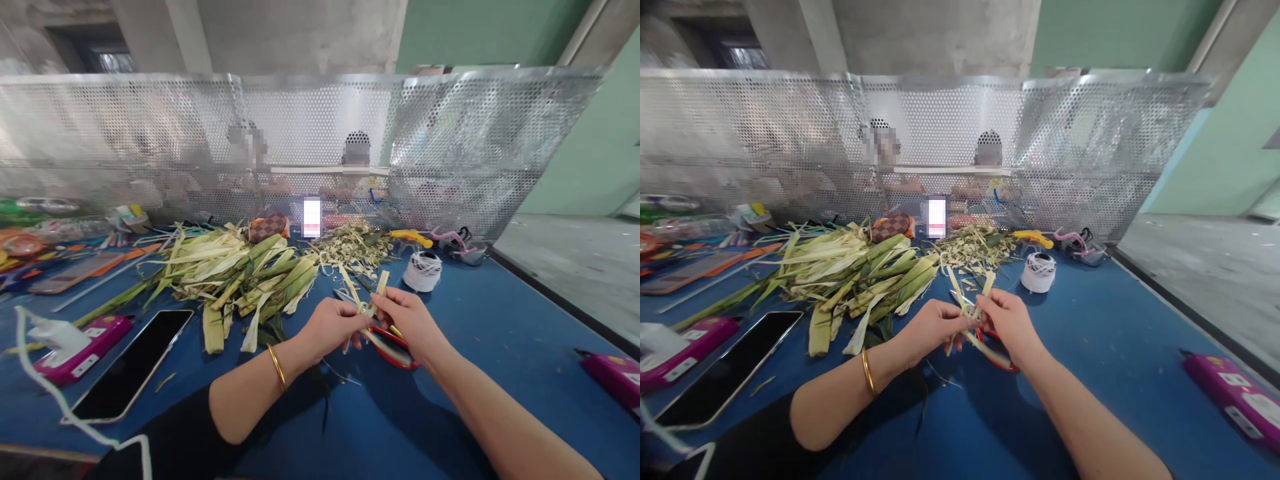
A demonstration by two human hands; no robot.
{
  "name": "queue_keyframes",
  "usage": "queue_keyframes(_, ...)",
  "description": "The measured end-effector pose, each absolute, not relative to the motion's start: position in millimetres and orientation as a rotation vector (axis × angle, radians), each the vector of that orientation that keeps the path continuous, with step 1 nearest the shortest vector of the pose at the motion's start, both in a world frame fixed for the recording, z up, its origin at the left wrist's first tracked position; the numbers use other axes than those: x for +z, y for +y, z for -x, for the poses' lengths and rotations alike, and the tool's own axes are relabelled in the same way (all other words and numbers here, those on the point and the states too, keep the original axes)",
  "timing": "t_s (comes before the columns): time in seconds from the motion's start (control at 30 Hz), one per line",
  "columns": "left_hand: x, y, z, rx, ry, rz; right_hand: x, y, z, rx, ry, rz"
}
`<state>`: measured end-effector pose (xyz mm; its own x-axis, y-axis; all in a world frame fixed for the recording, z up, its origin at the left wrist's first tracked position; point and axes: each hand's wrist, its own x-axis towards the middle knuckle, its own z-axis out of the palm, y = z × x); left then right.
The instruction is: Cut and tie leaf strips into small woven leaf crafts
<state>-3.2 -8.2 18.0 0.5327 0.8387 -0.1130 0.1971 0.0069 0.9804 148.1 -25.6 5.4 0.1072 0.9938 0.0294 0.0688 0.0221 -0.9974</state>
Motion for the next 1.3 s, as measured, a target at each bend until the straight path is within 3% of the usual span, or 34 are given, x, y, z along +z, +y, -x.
queue_keyframes(0.17,17.5,-5.3,3.3,0.615,0.974,-1.414,-4.0,-18.6,-154.3,0.924,-1.192,1.333)
queue_keyframes(0.3,17.0,-2.1,5.4,0.655,0.98,-1.216,4.5,-25.2,-159.7,0.229,-1.316,1.371)
queue_keyframes(0.37,15.5,-0.3,6.3,0.69,0.974,-1.121,9.9,-32.9,-157.1,-0.098,-1.659,1.227)
queue_keyframes(0.5,10.1,3.2,5.8,0.79,0.996,-1.033,10.9,-43.1,-143.6,-0.449,-2.467,0.887)
queue_keyframes(0.63,6.6,5.0,4.4,0.835,1.038,-0.953,2.2,-40.1,-135.0,-0.729,-2.61,0.913)
queue_keyframes(0.93,15.4,8.2,11.5,0.77,0.911,-1.079,-4.2,-38.6,-133.9,-0.42,-2.258,1.029)
queue_keyframes(1.3,21.3,9.0,12.4,0.824,0.973,-1.075,8.0,-55.5,-130.2,-0.082,-2.34,0.608)
